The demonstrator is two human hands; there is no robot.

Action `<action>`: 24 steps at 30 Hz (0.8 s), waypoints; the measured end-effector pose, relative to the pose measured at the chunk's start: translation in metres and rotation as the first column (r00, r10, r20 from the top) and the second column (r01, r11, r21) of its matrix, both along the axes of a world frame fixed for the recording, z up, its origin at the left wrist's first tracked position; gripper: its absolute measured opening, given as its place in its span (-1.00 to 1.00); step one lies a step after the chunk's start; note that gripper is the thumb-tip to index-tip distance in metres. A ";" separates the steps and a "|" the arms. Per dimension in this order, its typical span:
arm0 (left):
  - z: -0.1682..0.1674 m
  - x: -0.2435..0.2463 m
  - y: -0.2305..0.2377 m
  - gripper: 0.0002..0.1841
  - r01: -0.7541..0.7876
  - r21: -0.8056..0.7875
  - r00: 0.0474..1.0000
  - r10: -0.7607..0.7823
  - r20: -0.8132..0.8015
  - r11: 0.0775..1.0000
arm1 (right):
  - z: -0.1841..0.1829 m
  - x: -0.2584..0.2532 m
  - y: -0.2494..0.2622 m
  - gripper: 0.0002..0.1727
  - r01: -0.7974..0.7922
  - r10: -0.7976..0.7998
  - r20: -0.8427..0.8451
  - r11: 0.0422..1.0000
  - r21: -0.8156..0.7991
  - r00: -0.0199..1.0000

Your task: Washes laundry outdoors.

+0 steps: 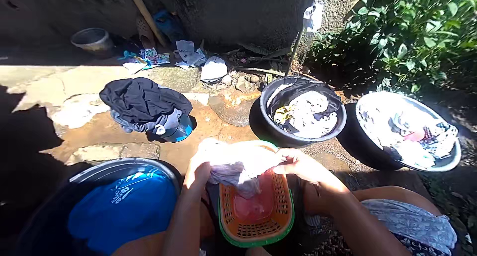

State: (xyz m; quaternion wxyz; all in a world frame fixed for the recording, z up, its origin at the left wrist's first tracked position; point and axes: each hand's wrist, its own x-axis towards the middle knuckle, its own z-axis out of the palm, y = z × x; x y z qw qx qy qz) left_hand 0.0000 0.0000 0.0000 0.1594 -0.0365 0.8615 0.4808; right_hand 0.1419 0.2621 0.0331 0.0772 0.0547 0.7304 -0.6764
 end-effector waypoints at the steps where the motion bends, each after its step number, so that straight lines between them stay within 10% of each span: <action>1: 0.003 0.000 -0.001 -0.63 0.017 -0.002 1.000 -0.017 0.007 1.000 | 0.011 0.001 0.010 -0.87 0.027 -0.024 -0.024 0.987 0.159 0.999; 6: 0.024 0.000 -0.002 -0.68 0.166 -0.134 0.986 -0.169 -0.006 0.977 | 0.046 0.005 0.032 -0.71 0.307 -0.281 -0.266 0.950 0.058 0.922; 8: 0.013 0.004 -0.001 -0.74 0.074 0.268 0.997 -0.068 -0.030 0.961 | 0.052 -0.002 0.021 -0.71 0.387 -0.405 -0.289 0.914 -0.122 0.867; 10: 0.007 0.016 0.007 -0.73 0.046 0.675 0.994 -0.098 0.038 0.737 | 0.051 -0.009 -0.004 -0.69 0.398 -0.430 -0.247 0.901 -0.173 0.868; 12: 0.006 0.034 0.023 -0.62 0.112 0.784 0.966 -0.253 0.059 0.610 | 0.042 -0.016 -0.039 -0.66 0.302 -0.337 -0.207 0.936 -0.183 0.919; 15: 0.012 0.050 0.038 -0.56 0.328 0.655 0.892 -0.452 0.024 0.681 | 0.017 -0.022 -0.078 -0.72 0.206 -0.229 -0.282 0.973 -0.108 0.932; 18: 0.019 0.048 0.040 -0.73 0.109 0.441 0.974 -0.185 0.134 0.891 | -0.015 -0.024 -0.088 -0.76 0.364 -0.346 -0.325 0.931 -0.004 0.880; 22: 0.017 0.045 0.036 -0.76 0.020 0.436 0.980 -0.104 0.170 0.900 | -0.047 -0.020 -0.093 -0.45 0.355 -0.348 -0.073 0.928 0.113 0.935; 24: 0.015 0.048 0.035 -0.78 0.084 0.458 0.972 -0.174 0.158 0.885 | -0.059 -0.019 -0.090 -0.65 0.280 -0.281 0.028 0.960 0.021 0.959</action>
